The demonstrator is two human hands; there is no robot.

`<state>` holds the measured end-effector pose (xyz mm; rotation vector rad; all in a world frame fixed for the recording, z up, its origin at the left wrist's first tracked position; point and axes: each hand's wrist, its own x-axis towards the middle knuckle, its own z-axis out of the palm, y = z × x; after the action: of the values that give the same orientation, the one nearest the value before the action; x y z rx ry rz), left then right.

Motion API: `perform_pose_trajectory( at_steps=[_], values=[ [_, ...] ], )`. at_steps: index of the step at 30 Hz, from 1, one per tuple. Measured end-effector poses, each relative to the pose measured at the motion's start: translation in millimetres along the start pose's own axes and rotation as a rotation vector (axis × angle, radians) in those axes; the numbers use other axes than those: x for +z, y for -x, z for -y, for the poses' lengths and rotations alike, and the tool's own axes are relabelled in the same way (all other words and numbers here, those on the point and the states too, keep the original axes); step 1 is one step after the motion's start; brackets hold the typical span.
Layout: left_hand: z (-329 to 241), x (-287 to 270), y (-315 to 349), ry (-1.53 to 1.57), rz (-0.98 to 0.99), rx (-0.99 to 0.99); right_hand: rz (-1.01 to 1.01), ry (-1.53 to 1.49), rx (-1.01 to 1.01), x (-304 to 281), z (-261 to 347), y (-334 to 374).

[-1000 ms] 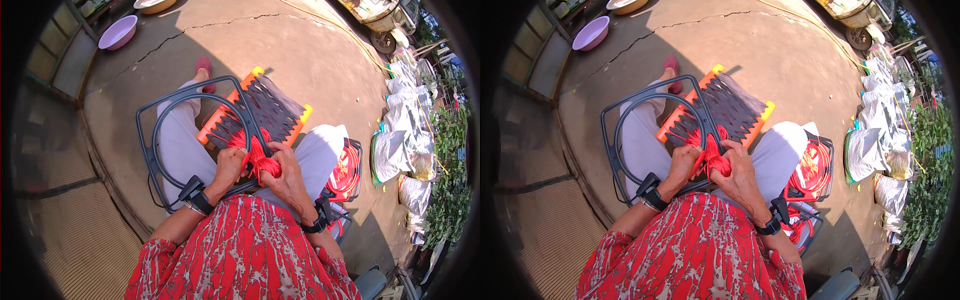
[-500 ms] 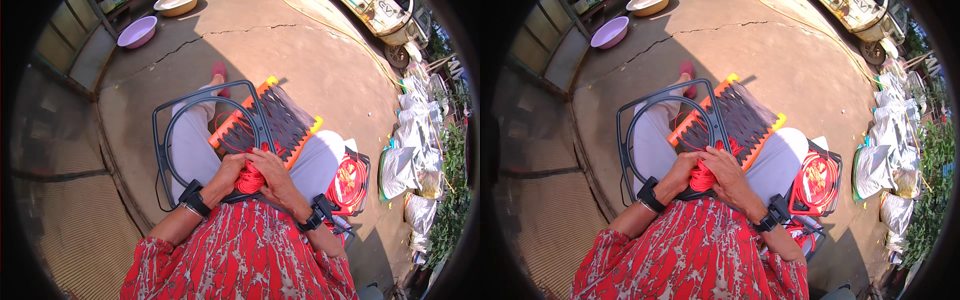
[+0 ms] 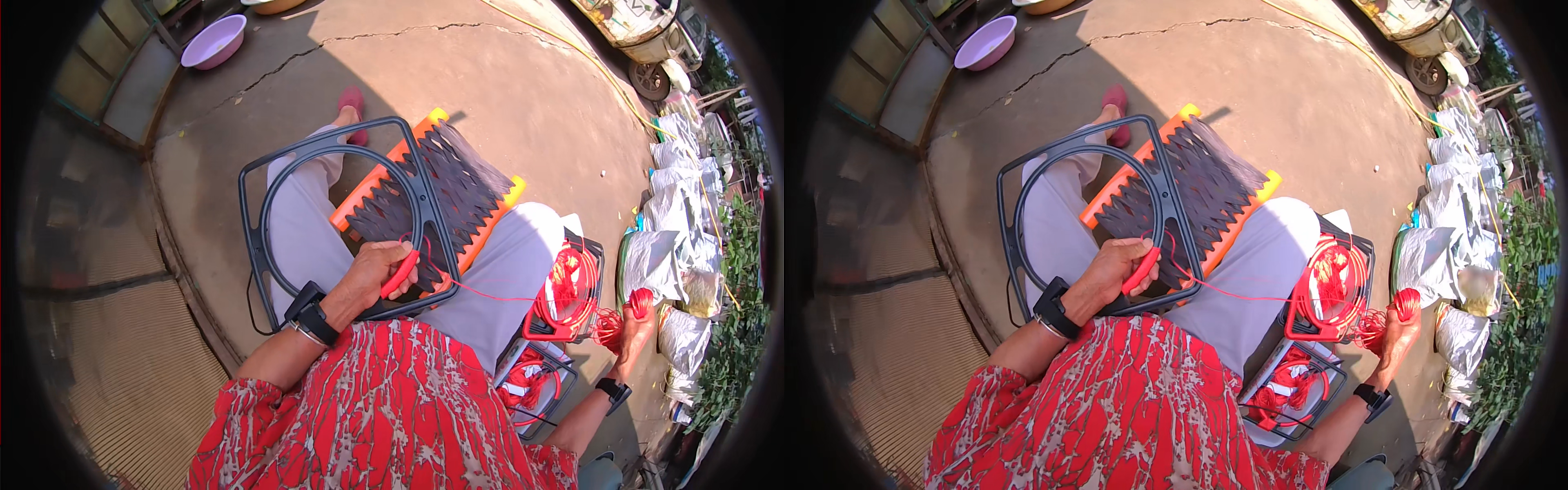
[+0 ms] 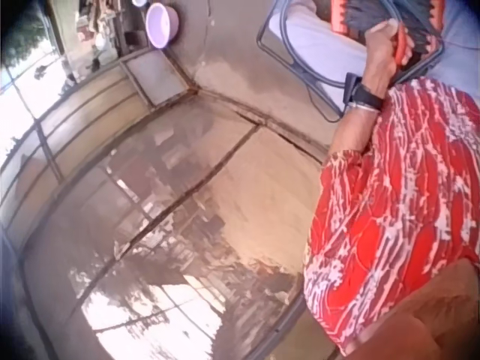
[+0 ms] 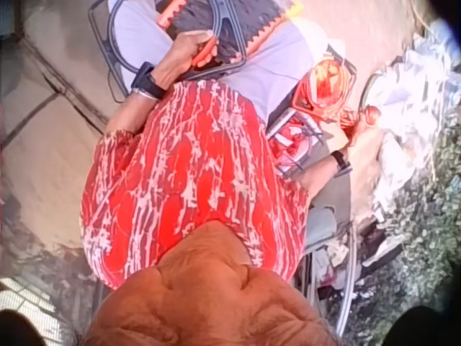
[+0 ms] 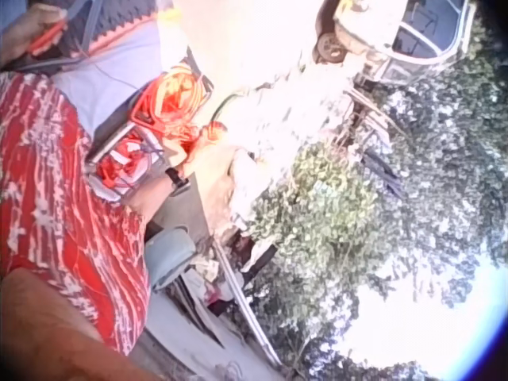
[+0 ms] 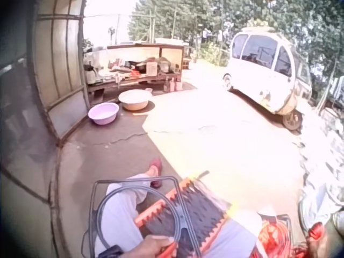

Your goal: Wrapping a bundle of red cord around a black plastic frame, likely as part of furniture assembly.

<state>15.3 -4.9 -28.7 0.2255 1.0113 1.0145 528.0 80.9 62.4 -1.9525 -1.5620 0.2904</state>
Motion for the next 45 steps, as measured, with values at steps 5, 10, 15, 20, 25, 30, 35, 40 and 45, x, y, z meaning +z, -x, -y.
perform_pose_trajectory(
  at_steps=[5, 10, 15, 20, 25, 30, 35, 40, 45],
  values=[
    [-1.3, 0.7, -1.3, -0.005, 0.013, -0.006, -0.268, -0.212, 0.105, -9.0, -29.9, 17.0],
    [-1.0, 4.7, 0.5, -0.007, 0.054, 0.015, 0.286, -0.739, 0.342, 84.9, 116.7, 70.8],
    [2.2, 2.5, -3.4, 0.053, 0.103, 0.005, 0.726, -0.437, -0.006, 136.7, 195.9, 91.3],
    [1.2, 1.9, 0.2, 0.073, 0.122, 0.008, 0.890, -0.276, -0.216, 142.7, 218.8, 87.8],
    [-2.6, 3.7, 4.0, 0.108, 0.163, -0.013, 0.965, -0.348, -0.134, 141.9, 216.1, 92.7],
    [-6.2, 5.9, 10.3, 0.141, 0.217, -0.047, 0.988, -0.559, 0.051, 146.9, 208.9, 91.0],
    [-4.9, 8.3, 12.9, 0.140, 0.247, -0.046, 1.335, -0.575, 0.198, 138.1, 216.1, 92.5],
    [-4.5, 7.4, 11.4, 0.120, 0.243, -0.004, 0.903, -0.515, 0.192, 125.1, 191.6, 96.0],
    [-2.1, 12.2, 11.0, 0.027, 0.132, 0.061, 0.752, -0.356, -0.113, 98.7, 205.2, 115.1]
  ],
)
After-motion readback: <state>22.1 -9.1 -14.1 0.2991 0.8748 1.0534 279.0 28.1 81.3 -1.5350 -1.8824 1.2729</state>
